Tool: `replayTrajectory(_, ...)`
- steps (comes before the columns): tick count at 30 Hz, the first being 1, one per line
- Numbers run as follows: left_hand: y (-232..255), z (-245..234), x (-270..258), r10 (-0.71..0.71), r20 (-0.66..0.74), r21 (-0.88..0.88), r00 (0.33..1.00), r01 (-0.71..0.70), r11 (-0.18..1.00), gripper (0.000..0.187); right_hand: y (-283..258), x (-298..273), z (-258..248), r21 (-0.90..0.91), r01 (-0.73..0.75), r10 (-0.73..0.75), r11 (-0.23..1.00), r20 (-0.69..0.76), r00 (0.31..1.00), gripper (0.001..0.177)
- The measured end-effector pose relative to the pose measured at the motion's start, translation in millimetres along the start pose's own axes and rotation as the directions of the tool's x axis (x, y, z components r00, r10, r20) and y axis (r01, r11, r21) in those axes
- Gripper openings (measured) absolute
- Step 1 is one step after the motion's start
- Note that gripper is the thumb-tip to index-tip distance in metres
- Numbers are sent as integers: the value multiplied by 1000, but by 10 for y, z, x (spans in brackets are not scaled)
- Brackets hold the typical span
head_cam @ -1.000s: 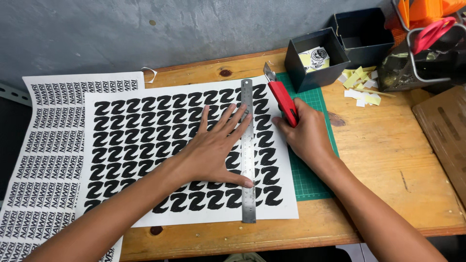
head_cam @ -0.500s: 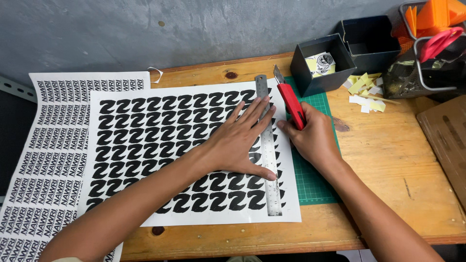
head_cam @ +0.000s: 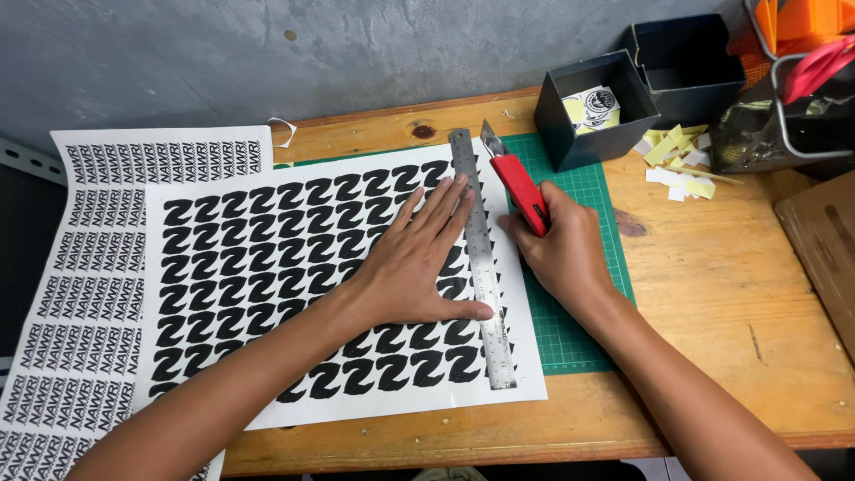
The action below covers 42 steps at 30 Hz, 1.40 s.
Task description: The person uses a metal ruler and a red utility knife to cut a sheet of black 'Z' stickers on a green cutting mat. They align the ruler, score the paper, and peel away the cut strip to separate the stickers.
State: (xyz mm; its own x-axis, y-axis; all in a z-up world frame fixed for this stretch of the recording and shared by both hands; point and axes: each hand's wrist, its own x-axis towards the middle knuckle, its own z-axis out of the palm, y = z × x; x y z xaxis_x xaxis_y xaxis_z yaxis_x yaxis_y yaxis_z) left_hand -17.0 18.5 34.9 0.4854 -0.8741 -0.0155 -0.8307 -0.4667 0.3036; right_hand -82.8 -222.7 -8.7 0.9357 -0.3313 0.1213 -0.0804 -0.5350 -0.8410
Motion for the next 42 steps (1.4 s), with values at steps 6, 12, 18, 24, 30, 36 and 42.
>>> replayTrajectory(6, -18, -35, 70, -27, -17, -32, 1000, 26, 999, 149, -11, 59, 24, -5, 14, -14, 1000, -31, 999, 26)
replayTrajectory(12, -13, -16, 111, -33, -34, -34, 999, 32, 999, 146, -22, 62, 40, -54, 46, -49, 997, -61, 997, 29)
replayTrajectory(18, -8, -38, 125, -49, -23, -57, 999, 48, 997, 145, 58, 96, 12, -75, 71, -73, 995, -25, 997, 31)
replayTrajectory(24, -13, -144, 162, -88, -32, -95, 996, 84, 992, 143, -34, 92, -29, -42, 57, -57, 997, -3, 998, 32)
replayTrajectory(30, -27, -129, 181, -80, -48, -98, 996, 75, 992, 141, -41, 101, -37, -35, 60, -60, 998, -4, 998, 28)
replayTrajectory(36, -44, -113, 183, -65, -65, -92, 996, 59, 994, 139, -57, 98, -39, -37, 47, -47, 998, -5, 999, 29)
replayTrajectory(42, -110, 129, 155, -46, -109, 91, 993, 56, 994, 144, 4, 109, -34, -145, 63, -58, 987, 35, 998, 37)
